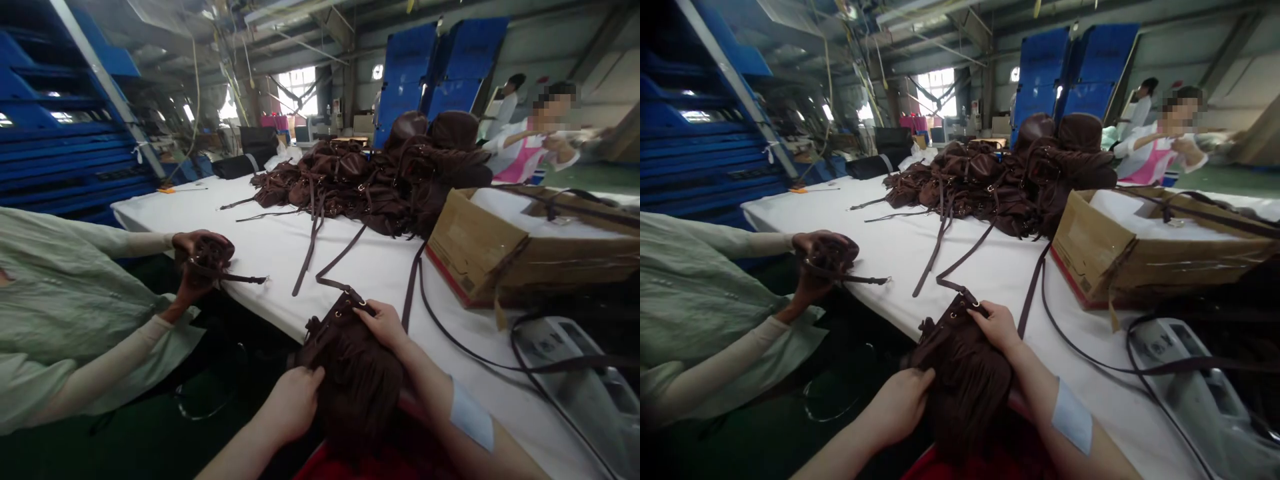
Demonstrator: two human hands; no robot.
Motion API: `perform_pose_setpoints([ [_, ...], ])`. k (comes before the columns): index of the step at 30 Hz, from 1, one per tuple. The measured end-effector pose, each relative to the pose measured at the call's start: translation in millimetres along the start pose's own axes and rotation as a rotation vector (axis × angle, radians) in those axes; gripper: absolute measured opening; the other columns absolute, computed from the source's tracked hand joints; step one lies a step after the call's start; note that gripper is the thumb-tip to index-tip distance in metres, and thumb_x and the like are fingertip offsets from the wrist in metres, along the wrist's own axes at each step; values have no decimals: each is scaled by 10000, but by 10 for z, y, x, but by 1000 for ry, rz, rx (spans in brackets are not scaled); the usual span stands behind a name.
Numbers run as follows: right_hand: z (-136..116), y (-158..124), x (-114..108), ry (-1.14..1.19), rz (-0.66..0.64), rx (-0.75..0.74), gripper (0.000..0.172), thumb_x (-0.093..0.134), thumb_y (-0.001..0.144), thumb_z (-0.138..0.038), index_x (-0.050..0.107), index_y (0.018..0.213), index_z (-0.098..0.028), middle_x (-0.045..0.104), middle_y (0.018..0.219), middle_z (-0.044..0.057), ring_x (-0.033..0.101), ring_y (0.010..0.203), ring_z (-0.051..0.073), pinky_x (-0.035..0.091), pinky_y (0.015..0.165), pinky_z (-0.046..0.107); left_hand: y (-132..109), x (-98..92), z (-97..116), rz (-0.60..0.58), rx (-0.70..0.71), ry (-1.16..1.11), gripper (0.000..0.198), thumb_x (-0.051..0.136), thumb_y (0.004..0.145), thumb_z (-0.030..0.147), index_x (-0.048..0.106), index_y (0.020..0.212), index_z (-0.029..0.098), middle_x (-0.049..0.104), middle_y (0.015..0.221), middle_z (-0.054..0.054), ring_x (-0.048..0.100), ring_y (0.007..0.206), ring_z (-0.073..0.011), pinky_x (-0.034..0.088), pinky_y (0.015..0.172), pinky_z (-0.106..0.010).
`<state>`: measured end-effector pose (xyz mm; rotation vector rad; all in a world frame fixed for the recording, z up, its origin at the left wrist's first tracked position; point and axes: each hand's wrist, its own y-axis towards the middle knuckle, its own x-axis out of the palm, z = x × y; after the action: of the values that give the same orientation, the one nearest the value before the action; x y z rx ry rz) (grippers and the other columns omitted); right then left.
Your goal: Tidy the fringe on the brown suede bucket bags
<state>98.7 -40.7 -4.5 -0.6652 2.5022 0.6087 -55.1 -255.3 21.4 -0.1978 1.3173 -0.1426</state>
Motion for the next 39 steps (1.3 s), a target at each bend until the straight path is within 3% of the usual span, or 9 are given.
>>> perform_pose_setpoints([
  [2, -26, -5, -19, 3, 3, 3, 343, 574, 843, -464, 586, 628, -197, 522, 539, -34, 472, 536, 123, 306, 513, 232, -94, -34, 22, 46, 25, -19, 165, 418, 865, 158, 574, 874, 211, 648, 838, -44, 616, 824, -203, 487, 752, -328],
  [4, -58, -5, -46, -12, 0, 0, 337, 576, 844, -461, 596, 633, -198, 538, 543, -31, 481, 536, 124, 306, 519, 236, -55, -101, 39, 217, 32, -13, 180, 402, 896, 188, 580, 873, 209, 638, 911, -59, 601, 883, -204, 492, 802, -344],
  [7, -90, -5, -74, -34, -11, -10, 305, 571, 848, -452, 638, 683, -204, 611, 600, -15, 524, 569, 137, 329, 543, 238, 260, -206, 85, 482, 93, 37, 275, 442, 882, 185, 556, 1133, 189, 560, 1214, -111, 507, 1145, -245, 428, 1001, -420],
  [9, -90, -14, -74, -40, -28, -11, 288, 561, 853, -452, 668, 736, -211, 656, 656, -3, 561, 608, 152, 356, 566, 241, 541, -232, 144, 474, 153, 69, 385, 493, 831, 137, 518, 1213, 183, 522, 1274, -103, 458, 1200, -248, 406, 1043, -421],
  [11, -68, -25, -61, -40, -49, 9, 296, 548, 856, -465, 685, 764, -219, 679, 687, 5, 591, 642, 169, 387, 590, 247, 777, -216, 207, 388, 149, 120, 293, 480, 814, 84, 579, 1072, 183, 566, 1157, -82, 492, 1114, -233, 459, 972, -385],
  [15, 46, -1, -21, -2, -87, 68, 358, 534, 843, -535, 703, 768, -229, 696, 696, 10, 622, 667, 195, 436, 609, 264, 963, -135, 244, 374, 46, 201, 194, 428, 872, 106, 588, 949, 187, 576, 1025, -71, 510, 993, -223, 508, 834, -362],
  [20, 195, 73, 4, 123, -55, 120, 384, 581, 787, -584, 735, 876, -245, 740, 850, 15, 675, 790, 231, 503, 686, 273, 864, -59, 189, 362, 50, 248, 163, 429, 872, 167, 573, 949, 171, 579, 984, -85, 535, 917, -234, 512, 687, -343],
  [29, 229, 93, 14, 183, -79, 204, 430, 618, 740, -605, 745, 884, -220, 746, 862, 45, 685, 793, 263, 530, 663, 299, 774, -402, 180, -7, 45, 182, 227, 522, 771, 220, 626, 968, 176, 635, 908, -98, 622, 756, -217, 492, 636, -331],
  [39, 130, 92, 74, 140, -113, 169, 319, 617, 786, -484, 724, 795, -184, 656, 669, -8, 565, 640, 147, 389, 553, 224, -207, -123, -17, 21, 79, -109, 248, 395, 842, 107, 600, 910, 230, 614, 936, -43, 578, 956, -199, 468, 872, -337],
])
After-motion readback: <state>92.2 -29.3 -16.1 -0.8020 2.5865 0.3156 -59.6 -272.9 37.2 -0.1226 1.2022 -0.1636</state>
